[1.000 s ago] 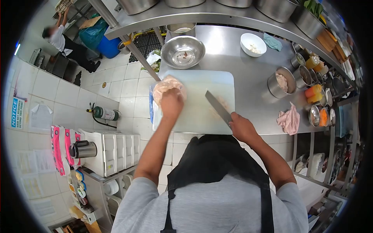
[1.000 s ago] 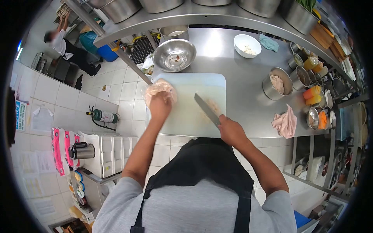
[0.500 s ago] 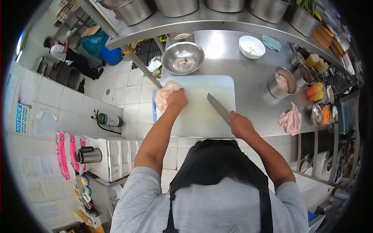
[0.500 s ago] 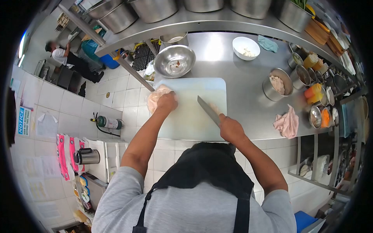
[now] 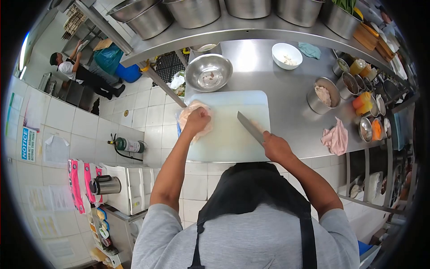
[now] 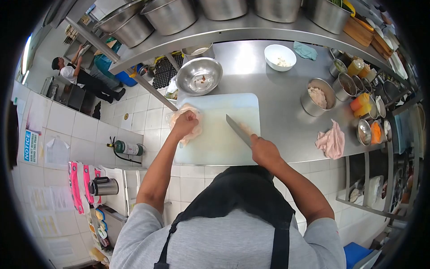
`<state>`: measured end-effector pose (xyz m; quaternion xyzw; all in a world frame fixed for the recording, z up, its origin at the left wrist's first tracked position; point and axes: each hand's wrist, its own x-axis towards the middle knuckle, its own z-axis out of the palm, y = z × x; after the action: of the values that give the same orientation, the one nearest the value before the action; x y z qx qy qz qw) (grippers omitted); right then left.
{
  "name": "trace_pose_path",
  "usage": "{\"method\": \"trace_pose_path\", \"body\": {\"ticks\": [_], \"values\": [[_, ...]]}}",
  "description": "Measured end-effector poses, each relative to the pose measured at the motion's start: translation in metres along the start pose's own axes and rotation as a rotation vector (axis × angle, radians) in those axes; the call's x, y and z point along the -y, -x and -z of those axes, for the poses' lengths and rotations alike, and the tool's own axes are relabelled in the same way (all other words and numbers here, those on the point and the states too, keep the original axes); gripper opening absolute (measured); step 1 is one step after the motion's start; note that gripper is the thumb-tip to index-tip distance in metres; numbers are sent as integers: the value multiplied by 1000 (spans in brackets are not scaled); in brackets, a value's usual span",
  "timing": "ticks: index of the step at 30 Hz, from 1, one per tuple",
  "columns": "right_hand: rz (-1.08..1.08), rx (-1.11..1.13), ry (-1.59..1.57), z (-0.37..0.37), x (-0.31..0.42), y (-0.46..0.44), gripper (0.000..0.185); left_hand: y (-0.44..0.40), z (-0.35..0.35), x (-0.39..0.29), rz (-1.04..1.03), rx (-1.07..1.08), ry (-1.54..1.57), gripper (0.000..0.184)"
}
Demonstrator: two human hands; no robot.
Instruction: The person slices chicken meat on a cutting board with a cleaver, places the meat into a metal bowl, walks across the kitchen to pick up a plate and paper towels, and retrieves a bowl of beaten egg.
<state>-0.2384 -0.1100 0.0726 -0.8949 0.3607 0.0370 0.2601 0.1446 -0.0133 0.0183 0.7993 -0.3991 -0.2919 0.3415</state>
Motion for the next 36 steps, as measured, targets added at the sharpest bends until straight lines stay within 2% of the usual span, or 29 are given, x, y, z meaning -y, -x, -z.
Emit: {"method": "trace_pose_path", "body": {"ticks": [3,6,7,10,13,16,18,23,26,30,36], "values": [[-1,22,18,3,-1,0,22,42,-15,-45,-310,-171,-130,15],[6,22,31,3,-3,-1,22,80,-51,-59,-646,-83,-349,18],[9,17,27,4,-3,-1,22,94,-62,-56,-540,-39,-552,23],[37,-14,2,0,-6,-1,23,106,-68,-35,-457,-262,-522,26],[25,-4,6,-1,-4,1,25,114,-65,-33,-465,-205,-410,26],[27,-20,-1,-2,-1,1,26,109,-96,-33,-604,-122,-297,22],[33,-27,-3,-3,-3,3,26,103,-116,-42,-610,-103,-301,17],[22,14,-14,7,-4,5,21,103,-123,-63,-728,17,-274,13],[21,2,-40,19,5,22,19,98,-120,-48,-707,-57,-190,14],[105,47,87,27,6,27,18,94,-124,-57,-732,-130,-244,15],[121,112,182,35,5,28,17,88,-138,-53,-742,-166,-196,8]]}}
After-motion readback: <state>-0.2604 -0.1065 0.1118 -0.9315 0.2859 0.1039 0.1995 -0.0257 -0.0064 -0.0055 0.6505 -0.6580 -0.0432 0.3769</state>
